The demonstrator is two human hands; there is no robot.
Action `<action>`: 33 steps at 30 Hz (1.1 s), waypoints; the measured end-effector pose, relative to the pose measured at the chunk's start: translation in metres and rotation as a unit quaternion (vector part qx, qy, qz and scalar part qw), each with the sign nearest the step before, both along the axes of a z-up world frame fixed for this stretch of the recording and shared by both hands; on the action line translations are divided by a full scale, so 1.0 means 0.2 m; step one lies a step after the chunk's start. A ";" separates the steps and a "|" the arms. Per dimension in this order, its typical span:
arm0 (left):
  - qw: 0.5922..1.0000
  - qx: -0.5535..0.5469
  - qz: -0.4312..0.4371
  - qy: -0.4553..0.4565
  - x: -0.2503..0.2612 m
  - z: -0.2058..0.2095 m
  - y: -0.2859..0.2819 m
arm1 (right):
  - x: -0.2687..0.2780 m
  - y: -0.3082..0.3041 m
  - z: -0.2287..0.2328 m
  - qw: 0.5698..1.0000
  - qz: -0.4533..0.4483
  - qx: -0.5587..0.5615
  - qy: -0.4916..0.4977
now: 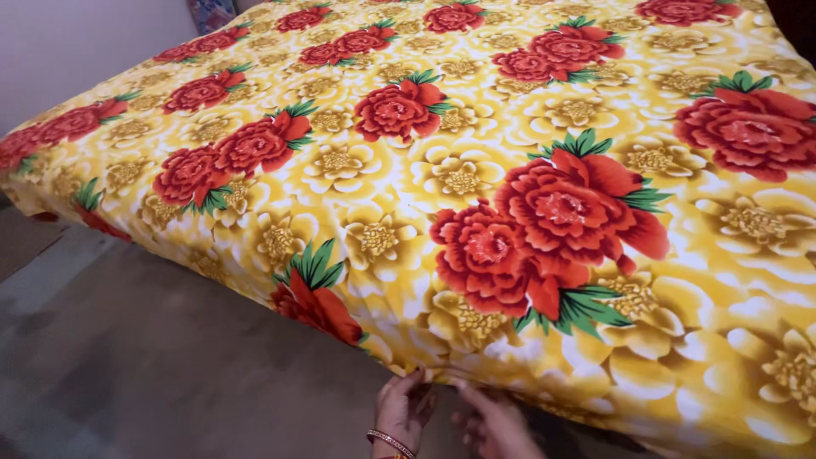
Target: The person smooths and tucks a floral-patterned bedsheet onto a mattress. They work along the edges and corners, pulling the fabric taut and folding it under the mattress to create a neat appearance.
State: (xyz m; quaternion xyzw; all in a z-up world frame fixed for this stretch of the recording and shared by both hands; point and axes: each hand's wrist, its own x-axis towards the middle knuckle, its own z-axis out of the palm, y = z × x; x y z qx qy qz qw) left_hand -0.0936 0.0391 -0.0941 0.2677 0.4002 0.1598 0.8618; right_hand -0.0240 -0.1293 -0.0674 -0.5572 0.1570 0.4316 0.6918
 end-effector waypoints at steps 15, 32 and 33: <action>0.984 0.086 0.035 0.153 0.41 0.07 -0.06 | 0.24 0.05 -0.46 0.968 -0.250 -0.012 -0.026; 0.976 -0.072 0.199 0.050 0.40 0.81 -0.30 | 0.09 0.07 0.10 0.907 -0.326 0.262 0.043; 0.974 -0.079 0.206 0.043 0.40 0.86 -0.30 | 0.07 0.08 0.23 0.906 -0.343 0.247 0.033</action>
